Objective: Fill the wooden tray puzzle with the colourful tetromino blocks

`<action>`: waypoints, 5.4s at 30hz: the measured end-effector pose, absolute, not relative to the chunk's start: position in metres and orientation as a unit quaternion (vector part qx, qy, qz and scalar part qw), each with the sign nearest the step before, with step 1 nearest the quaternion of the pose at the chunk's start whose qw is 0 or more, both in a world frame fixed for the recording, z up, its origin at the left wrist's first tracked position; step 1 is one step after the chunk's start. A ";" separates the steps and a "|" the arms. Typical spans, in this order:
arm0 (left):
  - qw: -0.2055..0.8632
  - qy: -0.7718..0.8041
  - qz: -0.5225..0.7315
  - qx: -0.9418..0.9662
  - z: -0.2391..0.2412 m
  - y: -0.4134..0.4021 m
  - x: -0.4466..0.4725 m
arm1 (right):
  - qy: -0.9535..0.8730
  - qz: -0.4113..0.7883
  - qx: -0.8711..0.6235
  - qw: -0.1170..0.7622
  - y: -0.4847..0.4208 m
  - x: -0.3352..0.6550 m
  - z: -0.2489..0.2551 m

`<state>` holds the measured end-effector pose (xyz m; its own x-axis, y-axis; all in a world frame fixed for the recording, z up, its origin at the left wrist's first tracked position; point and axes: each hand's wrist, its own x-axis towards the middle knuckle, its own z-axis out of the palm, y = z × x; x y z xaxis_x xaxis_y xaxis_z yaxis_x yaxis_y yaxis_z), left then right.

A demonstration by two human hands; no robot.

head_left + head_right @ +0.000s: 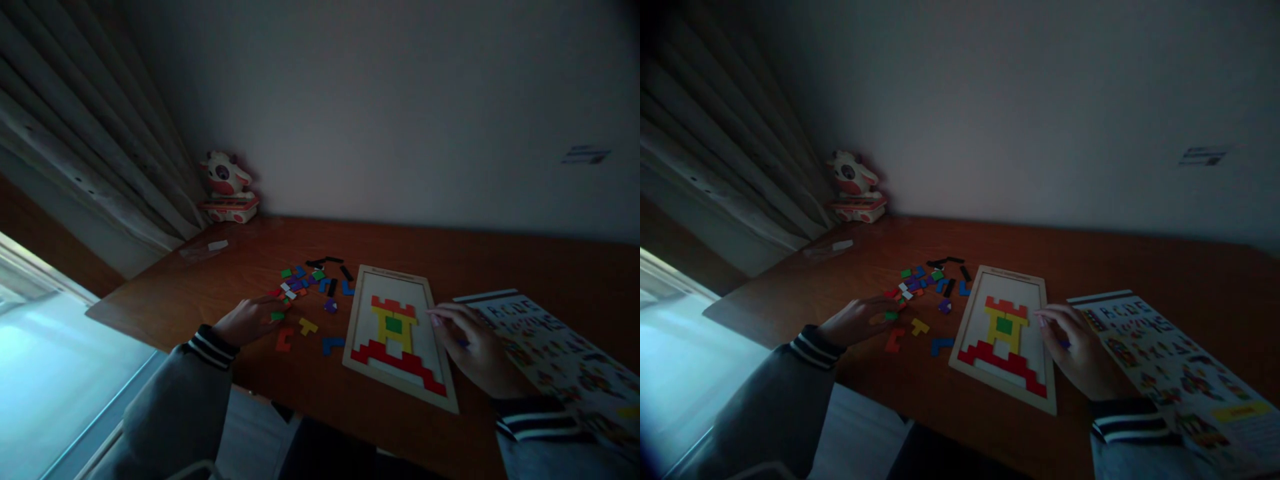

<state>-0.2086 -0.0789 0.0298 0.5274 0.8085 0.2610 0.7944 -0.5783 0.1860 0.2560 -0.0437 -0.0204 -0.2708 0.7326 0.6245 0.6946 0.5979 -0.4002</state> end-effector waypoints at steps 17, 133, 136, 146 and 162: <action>0.090 0.299 0.228 0.922 0.049 -0.066 -0.119 | -0.788 0.056 -0.448 0.419 -0.046 0.249 -0.013; 0.087 0.150 0.235 0.956 0.017 -0.072 -0.039 | -0.801 0.043 -0.435 0.410 -0.081 0.240 -0.001; 0.066 0.149 0.214 0.963 0.015 -0.078 -0.044 | -0.813 0.034 -0.420 0.401 -0.092 0.238 0.000; 0.060 0.165 0.271 0.946 0.012 -0.076 -0.050 | -0.839 0.036 -0.402 0.365 -0.112 0.238 -0.002; 0.129 0.197 0.272 0.933 0.014 -0.077 -0.062 | -0.865 0.053 -0.382 0.321 -0.118 0.237 -0.003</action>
